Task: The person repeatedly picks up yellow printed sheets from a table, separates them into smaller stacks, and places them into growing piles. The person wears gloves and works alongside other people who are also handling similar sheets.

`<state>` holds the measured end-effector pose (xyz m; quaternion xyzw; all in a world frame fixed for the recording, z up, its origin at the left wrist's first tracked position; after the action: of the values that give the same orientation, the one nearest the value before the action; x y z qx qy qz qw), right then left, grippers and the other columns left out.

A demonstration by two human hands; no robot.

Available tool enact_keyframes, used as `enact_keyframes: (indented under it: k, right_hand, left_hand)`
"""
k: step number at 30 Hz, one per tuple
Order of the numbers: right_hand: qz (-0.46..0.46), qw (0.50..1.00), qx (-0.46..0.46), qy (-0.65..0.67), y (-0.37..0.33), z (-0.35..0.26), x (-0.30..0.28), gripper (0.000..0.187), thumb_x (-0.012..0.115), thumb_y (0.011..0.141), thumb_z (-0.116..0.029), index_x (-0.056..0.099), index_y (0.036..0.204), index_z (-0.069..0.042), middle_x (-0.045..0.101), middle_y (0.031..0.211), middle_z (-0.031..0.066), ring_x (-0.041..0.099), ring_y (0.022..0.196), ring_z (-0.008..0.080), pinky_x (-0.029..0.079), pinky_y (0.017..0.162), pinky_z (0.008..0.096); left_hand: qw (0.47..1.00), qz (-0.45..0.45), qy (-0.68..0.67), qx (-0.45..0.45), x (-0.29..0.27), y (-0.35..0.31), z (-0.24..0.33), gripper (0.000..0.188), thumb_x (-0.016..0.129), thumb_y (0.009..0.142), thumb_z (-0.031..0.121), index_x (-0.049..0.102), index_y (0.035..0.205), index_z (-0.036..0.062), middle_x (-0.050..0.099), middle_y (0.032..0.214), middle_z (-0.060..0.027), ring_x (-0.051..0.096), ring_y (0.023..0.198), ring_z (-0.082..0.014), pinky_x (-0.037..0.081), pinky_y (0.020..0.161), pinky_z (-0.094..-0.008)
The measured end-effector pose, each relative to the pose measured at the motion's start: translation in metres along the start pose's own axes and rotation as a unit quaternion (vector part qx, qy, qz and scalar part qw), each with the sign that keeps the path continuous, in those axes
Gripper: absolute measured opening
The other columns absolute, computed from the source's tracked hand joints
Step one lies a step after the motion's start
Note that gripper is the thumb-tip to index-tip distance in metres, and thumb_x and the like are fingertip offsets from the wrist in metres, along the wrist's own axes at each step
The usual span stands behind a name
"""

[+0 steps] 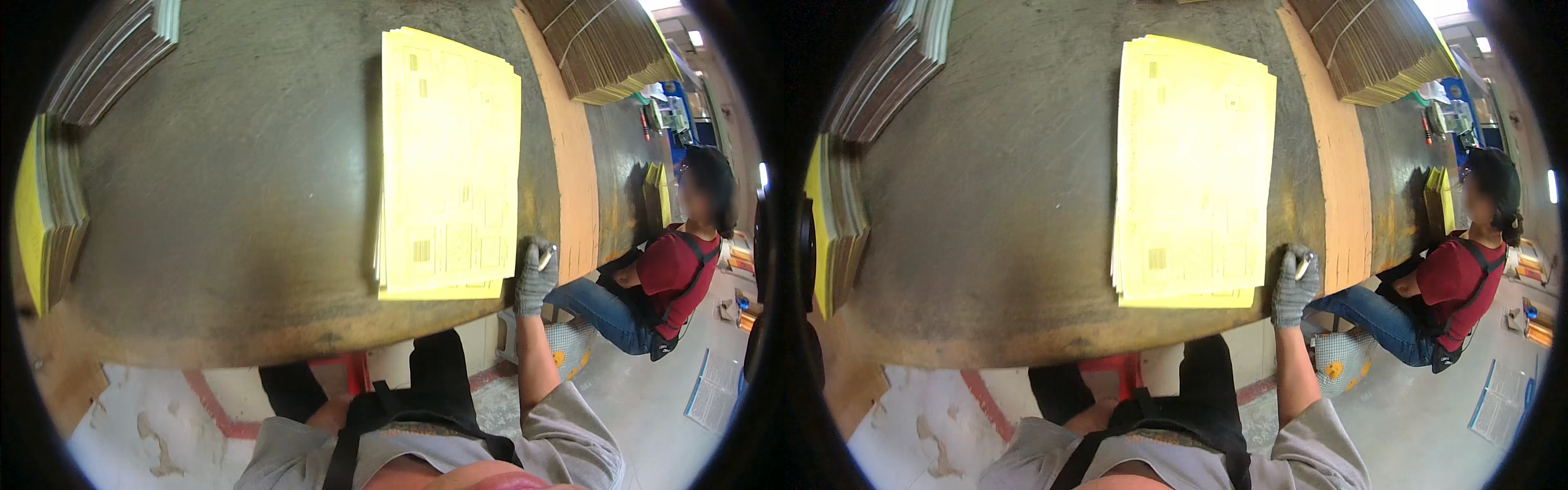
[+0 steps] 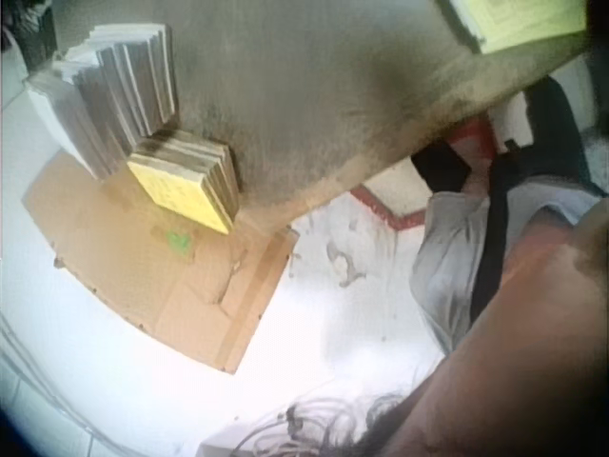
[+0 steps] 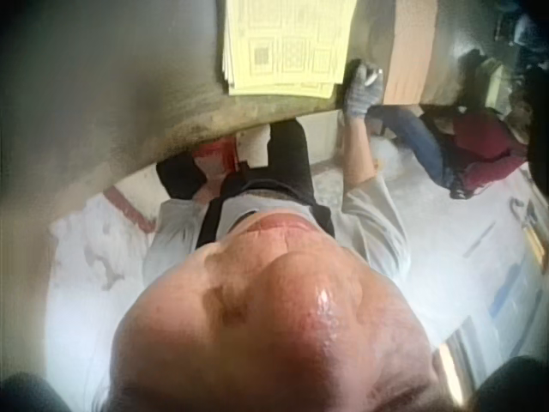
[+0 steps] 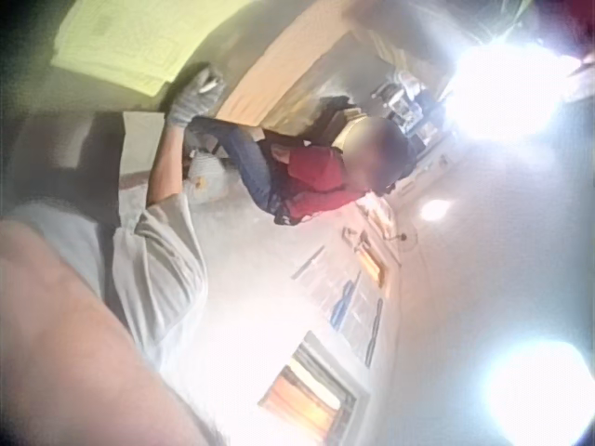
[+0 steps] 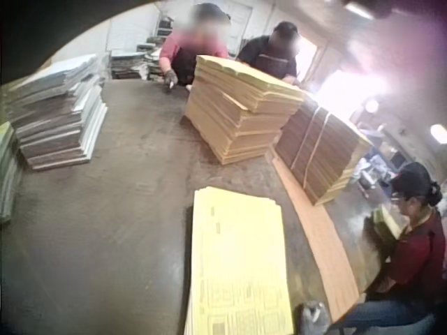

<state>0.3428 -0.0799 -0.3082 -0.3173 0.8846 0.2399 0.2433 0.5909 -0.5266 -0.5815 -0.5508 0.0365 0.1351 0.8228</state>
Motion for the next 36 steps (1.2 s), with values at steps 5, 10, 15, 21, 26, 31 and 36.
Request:
enact_keyframes:
  k: [5, 10, 15, 21, 26, 31, 36]
  right_hand:
    - [-0.015, 0.998, -0.048, -0.037, 0.000, -0.002, 0.003, 0.015, 0.059, 0.078, 0.001, 0.061, 0.094, -0.001, 0.061, 0.100, 0.0109, 0.057, 0.093, 0.0216, 0.044, 0.085, 0.0329]
    - [-0.028, 0.997, -0.052, -0.056, -0.002, 0.001, 0.004, 0.023, 0.062, 0.073, 0.006, 0.061, 0.094, -0.002, 0.060, 0.104, 0.0119, 0.057, 0.096, 0.0235, 0.045, 0.087, 0.0339]
    - [-0.029, 0.993, -0.078, -0.087, -0.001, 0.005, 0.005, 0.031, 0.066, 0.067, 0.002, 0.060, 0.097, -0.004, 0.060, 0.106, 0.0115, 0.055, 0.099, 0.0267, 0.044, 0.089, 0.0352]
    - [-0.043, 0.979, -0.067, -0.187, 0.004, 0.006, 0.008, 0.036, 0.074, 0.066, -0.013, 0.061, 0.099, -0.006, 0.061, 0.102, 0.0103, 0.053, 0.102, 0.0291, 0.041, 0.092, 0.0387]
    - [-0.018, 0.986, -0.057, -0.154, 0.005, -0.005, 0.007, 0.039, 0.077, 0.064, -0.020, 0.061, 0.097, -0.005, 0.060, 0.105, 0.0127, 0.055, 0.100, 0.0297, 0.043, 0.089, 0.0372]
    - [-0.022, 0.995, -0.037, -0.095, 0.005, -0.010, 0.007, 0.036, 0.075, 0.066, -0.025, 0.064, 0.095, -0.007, 0.059, 0.107, 0.0149, 0.055, 0.102, 0.0307, 0.044, 0.089, 0.0377]
    - [-0.014, 0.984, -0.082, -0.161, 0.008, -0.011, 0.003, 0.028, 0.069, 0.075, -0.028, 0.064, 0.090, -0.005, 0.062, 0.100, 0.0170, 0.061, 0.089, 0.0302, 0.047, 0.082, 0.0367]
  left_hand:
    - [0.999, -0.005, -0.021, -0.034, 0.021, 0.013, -0.013, 0.032, 0.037, 0.090, 0.032, 0.057, 0.098, 0.0073, 0.058, 0.102, -0.0167, 0.054, 0.097, -0.0359, 0.042, 0.085, -0.0437]
    - [0.999, 0.003, -0.031, -0.025, 0.007, 0.016, -0.002, 0.033, 0.037, 0.090, 0.032, 0.055, 0.103, 0.0071, 0.057, 0.106, -0.0167, 0.053, 0.100, -0.0355, 0.041, 0.088, -0.0431]
    - [0.997, 0.064, -0.023, 0.040, -0.062, 0.054, 0.055, 0.035, 0.037, 0.090, 0.032, 0.053, 0.108, 0.0070, 0.055, 0.110, -0.0167, 0.052, 0.103, -0.0351, 0.039, 0.090, -0.0426]
    - [0.975, 0.165, 0.043, 0.144, -0.185, 0.115, 0.160, 0.037, 0.037, 0.089, 0.032, 0.051, 0.113, 0.0068, 0.054, 0.115, -0.0167, 0.051, 0.107, -0.0347, 0.038, 0.093, -0.0419]
    - [0.963, 0.188, 0.093, 0.171, -0.233, 0.137, 0.198, 0.040, 0.037, 0.089, 0.032, 0.049, 0.118, 0.0066, 0.053, 0.119, -0.0167, 0.050, 0.110, -0.0343, 0.037, 0.095, -0.0414]
    - [0.947, 0.219, 0.137, 0.193, -0.227, 0.141, 0.189, 0.043, 0.037, 0.089, 0.033, 0.047, 0.123, 0.0064, 0.051, 0.123, -0.0167, 0.049, 0.113, -0.0340, 0.036, 0.097, -0.0408]
    - [0.917, 0.268, 0.166, 0.244, -0.206, 0.123, 0.174, 0.047, 0.037, 0.089, 0.033, 0.045, 0.127, 0.0062, 0.050, 0.126, -0.0167, 0.048, 0.116, -0.0336, 0.035, 0.099, -0.0403]
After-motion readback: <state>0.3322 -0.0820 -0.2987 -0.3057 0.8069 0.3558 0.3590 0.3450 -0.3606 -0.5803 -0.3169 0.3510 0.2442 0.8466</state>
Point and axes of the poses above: each hand's wrist, its own y-axis towards the middle knuckle, its own x-axis out of the palm, z = x × y, the point moved 5 cm from there along y, towards the middle knuckle
